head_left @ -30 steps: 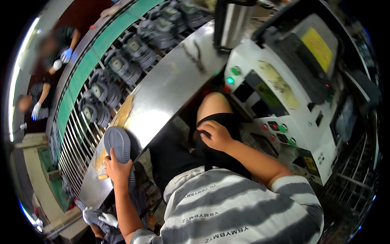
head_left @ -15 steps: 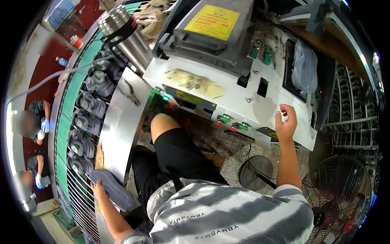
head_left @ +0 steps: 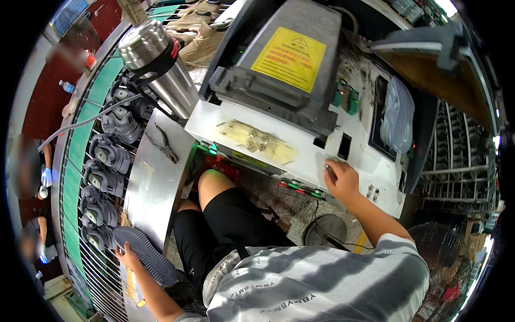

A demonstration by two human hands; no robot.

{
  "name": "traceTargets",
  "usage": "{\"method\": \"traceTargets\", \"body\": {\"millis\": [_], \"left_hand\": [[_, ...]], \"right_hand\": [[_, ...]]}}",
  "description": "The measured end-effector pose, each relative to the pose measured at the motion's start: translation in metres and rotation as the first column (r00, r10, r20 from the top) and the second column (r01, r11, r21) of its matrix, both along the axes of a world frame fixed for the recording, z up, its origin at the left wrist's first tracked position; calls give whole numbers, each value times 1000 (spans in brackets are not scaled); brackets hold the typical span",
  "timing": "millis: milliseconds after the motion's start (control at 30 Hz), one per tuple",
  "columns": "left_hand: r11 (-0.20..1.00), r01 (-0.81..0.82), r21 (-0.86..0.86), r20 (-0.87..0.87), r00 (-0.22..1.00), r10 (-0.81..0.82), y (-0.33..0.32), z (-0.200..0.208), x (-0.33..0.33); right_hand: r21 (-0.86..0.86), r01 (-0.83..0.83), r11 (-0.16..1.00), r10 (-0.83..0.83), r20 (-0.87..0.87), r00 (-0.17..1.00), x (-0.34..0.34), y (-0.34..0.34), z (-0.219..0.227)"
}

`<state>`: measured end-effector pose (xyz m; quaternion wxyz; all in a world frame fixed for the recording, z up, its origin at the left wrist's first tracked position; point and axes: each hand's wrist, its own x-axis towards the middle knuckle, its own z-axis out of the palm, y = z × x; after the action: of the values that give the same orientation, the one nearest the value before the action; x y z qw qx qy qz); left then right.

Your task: The person operates a sole-pressing machine and organizes grey sneakers on a cooling rack by manually placing them and picking them up.

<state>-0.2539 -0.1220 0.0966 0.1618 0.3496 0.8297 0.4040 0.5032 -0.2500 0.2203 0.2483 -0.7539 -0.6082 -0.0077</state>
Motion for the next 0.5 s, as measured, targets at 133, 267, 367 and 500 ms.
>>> {"method": "traceTargets", "body": {"millis": [133, 267, 367, 500], "left_hand": [[1000, 10, 2, 13, 1000, -10, 3, -4, -5], [989, -15, -145, -141, 990, -6, 1, 5, 0], [989, 32, -147, -8, 999, -34, 4, -1, -12], [980, 14, -199, -62, 998, -27, 4, 6, -2]], "right_hand": [[-11, -21, 1000, 21, 18, 1000, 0, 2, -1], [-59, -47, 997, 46, -16, 999, 3, 6, 0], [-87, -78, 993, 75, -44, 996, 7, 5, 2], [-84, -116, 990, 112, -45, 993, 9, 6, 2]]}}
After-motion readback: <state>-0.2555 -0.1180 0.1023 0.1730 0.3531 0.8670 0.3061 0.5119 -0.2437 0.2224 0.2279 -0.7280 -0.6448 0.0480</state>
